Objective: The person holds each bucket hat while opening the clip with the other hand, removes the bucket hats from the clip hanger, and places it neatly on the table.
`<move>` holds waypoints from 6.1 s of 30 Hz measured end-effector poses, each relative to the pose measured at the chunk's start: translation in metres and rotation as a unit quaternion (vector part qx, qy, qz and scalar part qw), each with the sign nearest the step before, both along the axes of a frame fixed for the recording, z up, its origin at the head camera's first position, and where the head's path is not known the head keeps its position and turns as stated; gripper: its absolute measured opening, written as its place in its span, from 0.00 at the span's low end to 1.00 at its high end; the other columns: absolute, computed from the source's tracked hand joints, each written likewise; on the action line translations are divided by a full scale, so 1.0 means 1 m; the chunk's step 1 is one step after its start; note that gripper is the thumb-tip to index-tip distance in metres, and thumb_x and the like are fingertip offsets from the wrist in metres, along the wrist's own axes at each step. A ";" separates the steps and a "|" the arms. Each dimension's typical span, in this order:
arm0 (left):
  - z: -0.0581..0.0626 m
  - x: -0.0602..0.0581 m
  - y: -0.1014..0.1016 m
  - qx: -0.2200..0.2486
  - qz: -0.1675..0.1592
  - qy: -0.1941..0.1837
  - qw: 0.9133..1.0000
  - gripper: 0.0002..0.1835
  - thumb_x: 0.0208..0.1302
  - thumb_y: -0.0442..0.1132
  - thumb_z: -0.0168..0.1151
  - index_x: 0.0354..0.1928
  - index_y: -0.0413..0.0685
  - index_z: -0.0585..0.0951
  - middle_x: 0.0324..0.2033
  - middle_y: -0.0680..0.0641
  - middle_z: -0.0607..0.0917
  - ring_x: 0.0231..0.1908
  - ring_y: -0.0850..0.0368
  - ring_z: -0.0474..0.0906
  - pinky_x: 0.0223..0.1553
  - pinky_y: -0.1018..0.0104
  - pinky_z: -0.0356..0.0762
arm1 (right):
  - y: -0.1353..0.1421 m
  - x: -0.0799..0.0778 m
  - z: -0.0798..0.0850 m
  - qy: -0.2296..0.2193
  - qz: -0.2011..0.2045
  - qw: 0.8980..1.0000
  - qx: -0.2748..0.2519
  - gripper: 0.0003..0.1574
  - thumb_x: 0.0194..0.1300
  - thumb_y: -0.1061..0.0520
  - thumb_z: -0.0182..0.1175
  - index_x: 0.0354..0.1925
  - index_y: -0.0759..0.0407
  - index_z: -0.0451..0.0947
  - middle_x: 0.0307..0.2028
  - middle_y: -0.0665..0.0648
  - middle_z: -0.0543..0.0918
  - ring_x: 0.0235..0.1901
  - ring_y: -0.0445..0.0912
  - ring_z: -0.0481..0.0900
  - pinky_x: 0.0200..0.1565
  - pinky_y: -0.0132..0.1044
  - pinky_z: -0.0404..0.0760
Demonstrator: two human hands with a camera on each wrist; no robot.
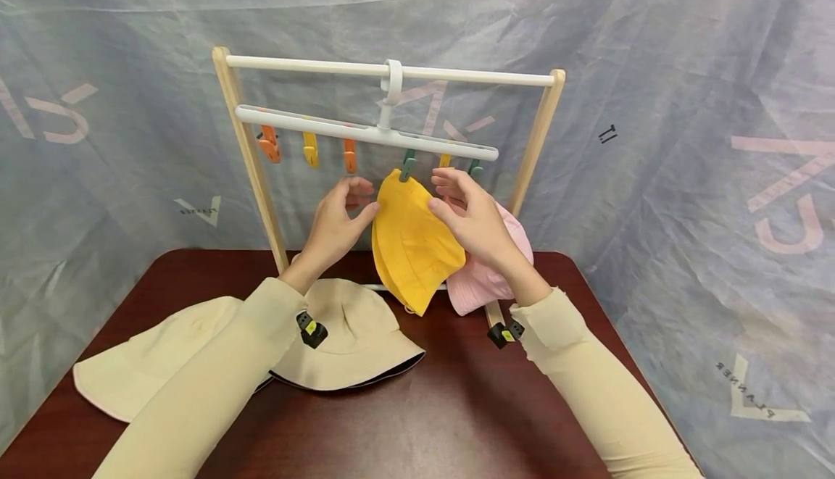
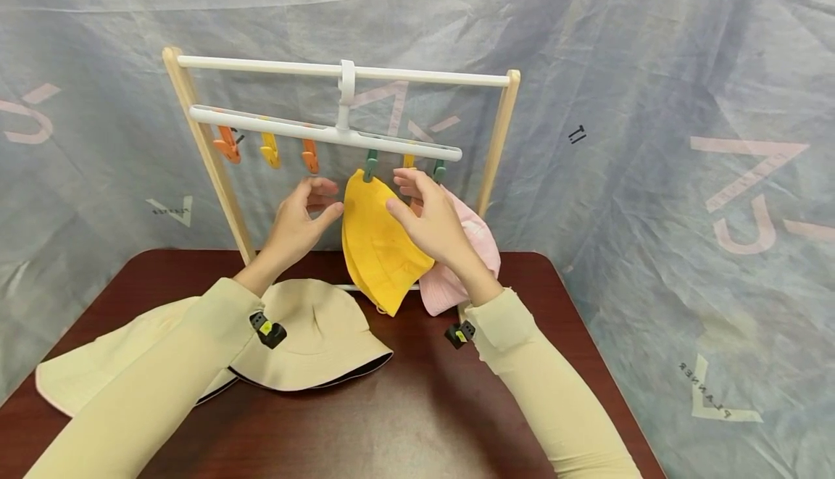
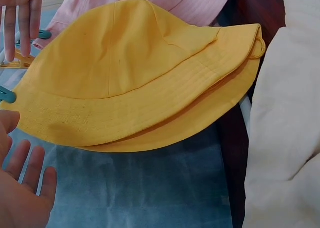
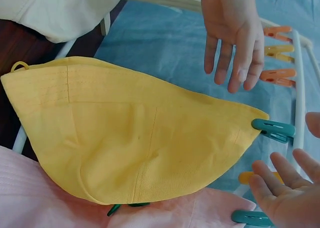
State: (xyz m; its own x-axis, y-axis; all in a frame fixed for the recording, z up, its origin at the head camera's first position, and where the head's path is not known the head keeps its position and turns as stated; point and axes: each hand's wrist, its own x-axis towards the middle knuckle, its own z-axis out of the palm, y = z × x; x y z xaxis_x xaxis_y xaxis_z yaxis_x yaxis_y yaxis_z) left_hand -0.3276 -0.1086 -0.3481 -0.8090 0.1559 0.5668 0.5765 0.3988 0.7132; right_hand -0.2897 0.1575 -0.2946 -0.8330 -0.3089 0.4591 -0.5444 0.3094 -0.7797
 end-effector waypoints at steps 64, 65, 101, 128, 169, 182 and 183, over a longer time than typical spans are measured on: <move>-0.006 -0.012 0.029 0.065 0.042 -0.063 0.995 0.13 0.78 0.43 0.65 0.56 0.44 0.81 0.50 0.43 0.85 0.50 0.50 0.83 0.55 0.56 0.83 | -0.025 -0.005 0.004 0.010 -0.006 1.000 0.022 0.37 0.79 0.53 0.63 0.79 0.58 0.64 0.73 0.62 0.74 0.74 0.51 0.71 0.74 0.44 0.70; -0.006 -0.011 0.029 0.067 0.041 -0.066 0.995 0.13 0.78 0.43 0.65 0.56 0.44 0.81 0.50 0.44 0.85 0.50 0.50 0.82 0.55 0.56 0.83 | -0.025 -0.006 0.004 0.011 -0.009 1.000 0.026 0.38 0.79 0.53 0.63 0.79 0.57 0.63 0.73 0.61 0.74 0.74 0.50 0.71 0.74 0.44 0.70; -0.010 -0.005 0.028 0.102 0.027 -0.099 0.989 0.13 0.77 0.45 0.67 0.56 0.46 0.82 0.49 0.45 0.86 0.48 0.52 0.81 0.51 0.60 0.80 | -0.053 -0.033 0.012 -0.132 -0.022 0.986 -0.103 0.35 0.83 0.42 0.54 0.77 0.58 0.69 0.73 0.57 0.76 0.73 0.49 0.72 0.76 0.45 0.66; -0.008 0.000 0.033 0.082 0.029 -0.110 0.990 0.15 0.77 0.46 0.67 0.56 0.47 0.81 0.49 0.45 0.86 0.49 0.51 0.82 0.53 0.57 0.81 | -0.056 -0.045 0.003 -0.107 -0.044 0.976 -0.183 0.30 0.81 0.48 0.61 0.69 0.66 0.77 0.61 0.64 0.85 0.66 0.53 0.80 0.74 0.43 0.70; -0.016 0.006 0.028 0.080 0.041 -0.087 0.992 0.10 0.76 0.46 0.68 0.50 0.48 0.83 0.45 0.47 0.87 0.46 0.53 0.82 0.51 0.60 0.81 | -0.058 -0.052 0.004 -0.021 -0.161 0.969 -0.186 0.17 0.76 0.52 0.68 0.50 0.64 0.88 0.41 0.56 0.88 0.40 0.39 0.80 0.42 0.29 0.77; -0.015 0.009 0.027 0.080 0.042 -0.088 0.992 0.11 0.76 0.46 0.68 0.51 0.48 0.83 0.45 0.47 0.86 0.47 0.53 0.82 0.52 0.58 0.81 | -0.054 -0.054 0.002 -0.029 -0.171 0.971 -0.162 0.18 0.76 0.49 0.67 0.52 0.63 0.87 0.43 0.56 0.88 0.41 0.40 0.80 0.44 0.30 0.77; -0.015 0.009 0.027 0.080 0.042 -0.089 0.992 0.11 0.76 0.46 0.68 0.51 0.48 0.83 0.45 0.47 0.86 0.47 0.53 0.82 0.52 0.59 0.81 | -0.053 -0.054 0.002 -0.031 -0.172 0.972 -0.159 0.19 0.76 0.49 0.67 0.52 0.62 0.87 0.43 0.56 0.88 0.41 0.40 0.80 0.44 0.30 0.77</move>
